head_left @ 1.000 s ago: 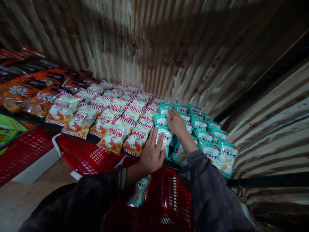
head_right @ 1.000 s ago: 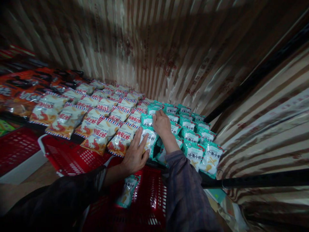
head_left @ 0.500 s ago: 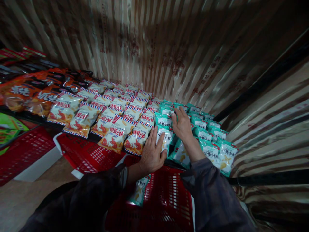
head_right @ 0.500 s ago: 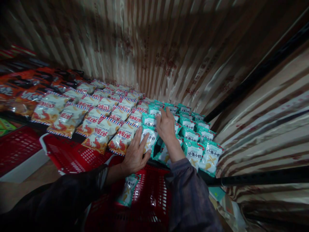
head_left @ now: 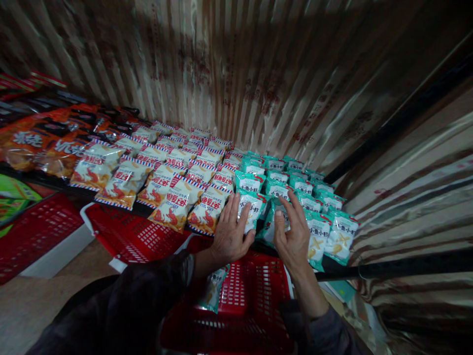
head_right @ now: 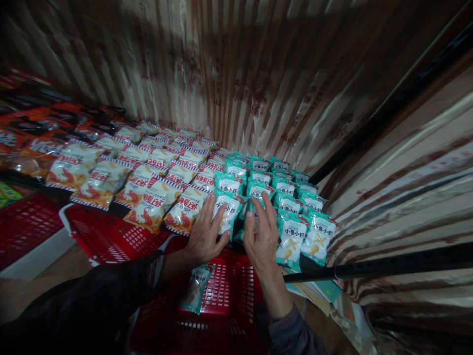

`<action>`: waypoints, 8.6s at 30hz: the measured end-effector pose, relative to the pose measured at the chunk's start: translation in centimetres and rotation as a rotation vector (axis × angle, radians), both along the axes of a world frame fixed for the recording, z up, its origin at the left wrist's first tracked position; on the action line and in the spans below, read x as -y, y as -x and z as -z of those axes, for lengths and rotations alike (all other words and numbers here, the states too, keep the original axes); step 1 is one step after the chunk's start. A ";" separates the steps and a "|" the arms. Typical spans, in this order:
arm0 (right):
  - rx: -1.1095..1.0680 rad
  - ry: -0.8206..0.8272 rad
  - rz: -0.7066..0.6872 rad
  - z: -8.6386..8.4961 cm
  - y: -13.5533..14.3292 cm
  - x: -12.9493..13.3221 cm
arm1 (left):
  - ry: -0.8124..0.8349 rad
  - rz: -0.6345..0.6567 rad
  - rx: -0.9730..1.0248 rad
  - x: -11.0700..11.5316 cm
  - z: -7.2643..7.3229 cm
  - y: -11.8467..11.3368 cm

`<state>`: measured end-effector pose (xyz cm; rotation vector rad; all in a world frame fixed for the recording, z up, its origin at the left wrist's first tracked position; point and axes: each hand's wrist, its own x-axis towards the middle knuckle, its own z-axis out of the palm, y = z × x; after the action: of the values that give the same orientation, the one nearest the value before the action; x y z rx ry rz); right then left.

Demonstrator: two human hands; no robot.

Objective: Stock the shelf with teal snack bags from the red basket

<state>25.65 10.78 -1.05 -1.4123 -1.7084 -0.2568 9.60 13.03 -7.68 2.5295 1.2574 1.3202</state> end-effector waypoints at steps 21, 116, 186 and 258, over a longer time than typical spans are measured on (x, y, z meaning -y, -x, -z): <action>-0.002 0.041 0.079 7.0 -1.7 5.7 | -0.127 -0.019 -0.061 -0.1 0.1 0.3; 0.204 -0.047 0.147 7.1 -4.2 3.5 | -0.004 0.365 -0.064 3.3 0.4 -4.1; 0.192 -0.057 0.338 9.1 -8.0 3.7 | -0.257 0.228 -0.326 2.2 1.6 -3.7; -0.019 -0.060 0.590 9.0 -14.2 3.5 | -0.160 0.316 -0.379 3.1 2.2 -3.3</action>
<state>39.83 7.29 -10.06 -1.8390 -1.2198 -0.6076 12.95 9.93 -9.85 3.0342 0.7588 0.9406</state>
